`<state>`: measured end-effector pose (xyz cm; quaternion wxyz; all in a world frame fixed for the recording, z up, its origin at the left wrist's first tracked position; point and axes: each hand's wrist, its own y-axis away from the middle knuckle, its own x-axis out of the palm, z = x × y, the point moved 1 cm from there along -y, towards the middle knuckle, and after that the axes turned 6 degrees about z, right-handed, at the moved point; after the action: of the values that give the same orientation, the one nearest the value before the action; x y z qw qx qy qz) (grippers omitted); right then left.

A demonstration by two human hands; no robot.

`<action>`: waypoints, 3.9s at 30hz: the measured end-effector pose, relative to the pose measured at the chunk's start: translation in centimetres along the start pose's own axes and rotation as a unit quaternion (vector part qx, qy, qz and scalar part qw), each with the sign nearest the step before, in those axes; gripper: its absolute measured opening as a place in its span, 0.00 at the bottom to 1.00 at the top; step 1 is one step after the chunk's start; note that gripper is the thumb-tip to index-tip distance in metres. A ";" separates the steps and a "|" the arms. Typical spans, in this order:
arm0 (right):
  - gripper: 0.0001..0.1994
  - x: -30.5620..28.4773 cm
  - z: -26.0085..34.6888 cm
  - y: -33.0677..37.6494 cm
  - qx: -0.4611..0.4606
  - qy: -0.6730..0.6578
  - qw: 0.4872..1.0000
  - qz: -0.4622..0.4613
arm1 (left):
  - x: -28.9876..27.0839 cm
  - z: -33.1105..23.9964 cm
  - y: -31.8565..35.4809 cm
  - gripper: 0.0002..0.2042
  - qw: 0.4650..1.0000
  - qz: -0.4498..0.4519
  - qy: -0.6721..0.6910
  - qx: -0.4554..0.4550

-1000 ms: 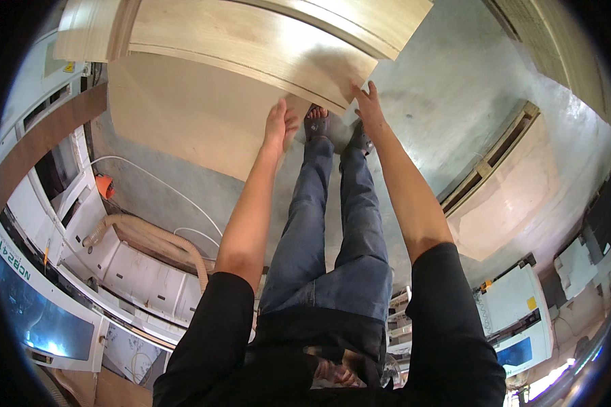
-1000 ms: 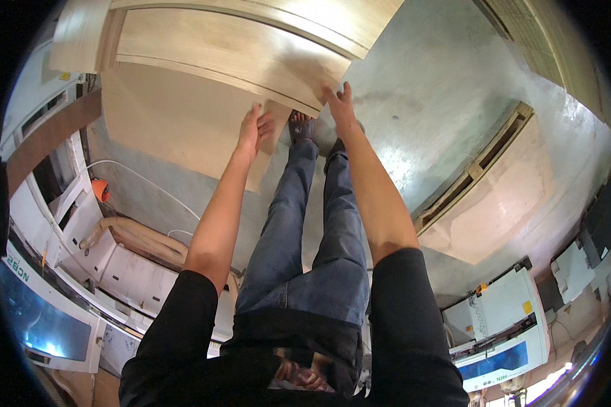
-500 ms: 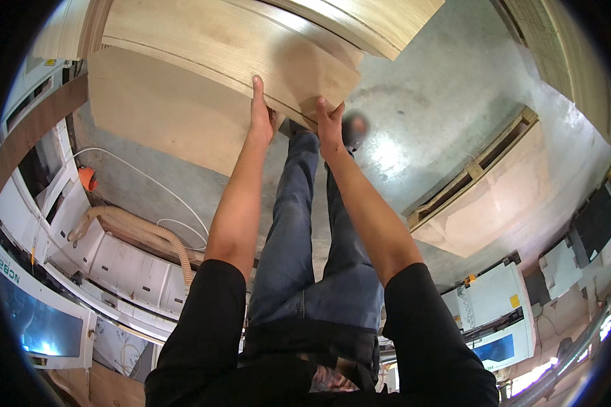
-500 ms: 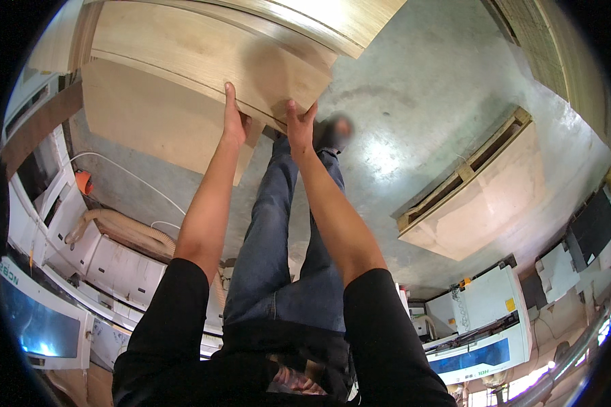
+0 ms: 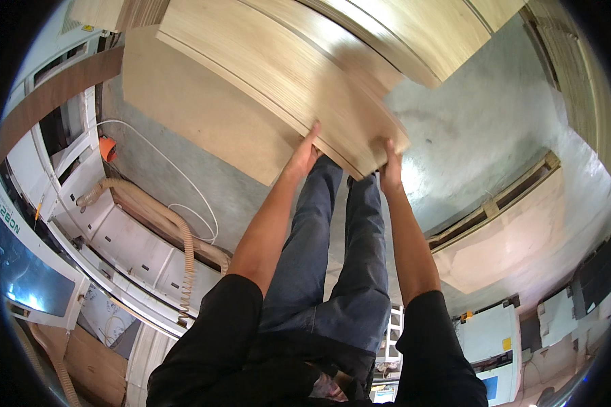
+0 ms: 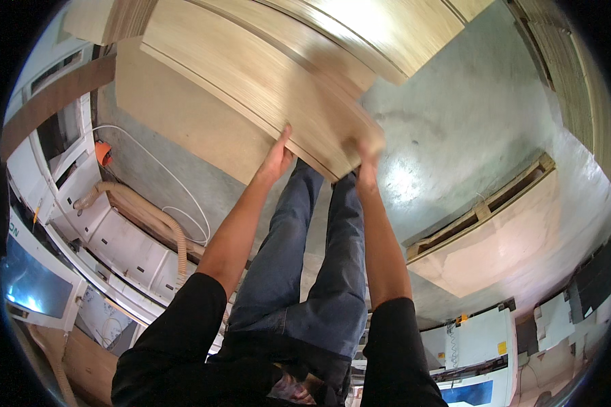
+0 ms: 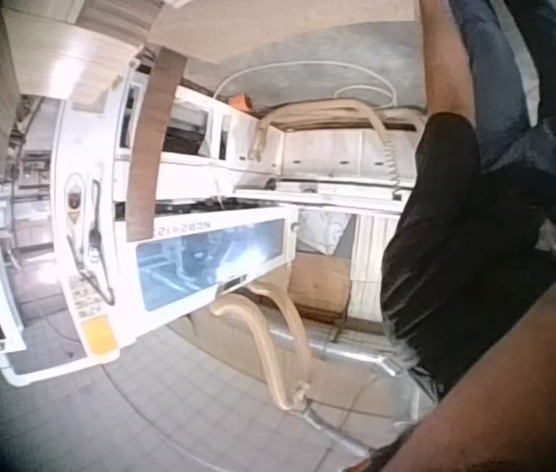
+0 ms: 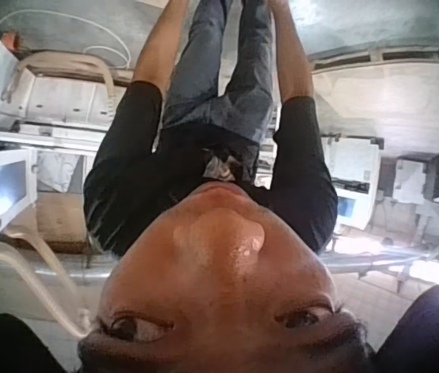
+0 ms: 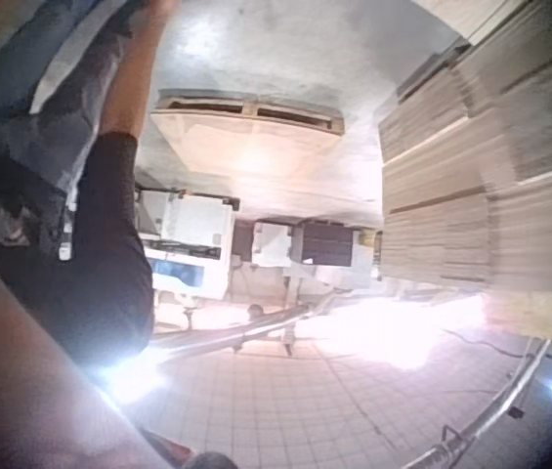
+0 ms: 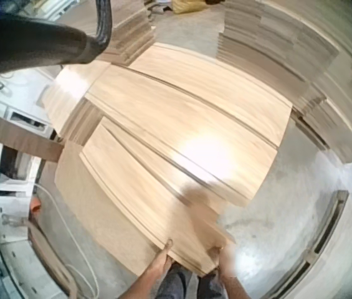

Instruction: The person carries a wood panel from a stack to a CNC machine, aligns it on the work surface, and uses a small tool to scrape the edges. They then return the panel to a stack and fetch another piece of wood.

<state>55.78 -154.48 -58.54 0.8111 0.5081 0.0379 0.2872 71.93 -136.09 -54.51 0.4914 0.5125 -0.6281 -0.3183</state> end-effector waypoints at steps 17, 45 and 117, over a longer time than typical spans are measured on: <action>0.40 -8.9 13.3 24.8 -0.127 -0.033 0.983 -0.127 | 1.5 -7.5 3.1 0.43 0.978 0.038 0.170 0.118; 0.35 7.8 18.2 48.2 -0.015 0.325 0.857 0.400 | -16.2 30.6 60.8 0.31 0.540 0.144 0.639 0.529; 0.28 157.2 -62.7 64.0 0.184 0.584 0.479 0.629 | -100.3 -66.1 110.9 0.23 0.492 -0.769 -0.396 0.097</action>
<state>137.09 -4.46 1.71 0.0923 0.2492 0.2249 0.9374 96.77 -3.13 37.32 -0.3010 0.6568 -0.1405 -0.6770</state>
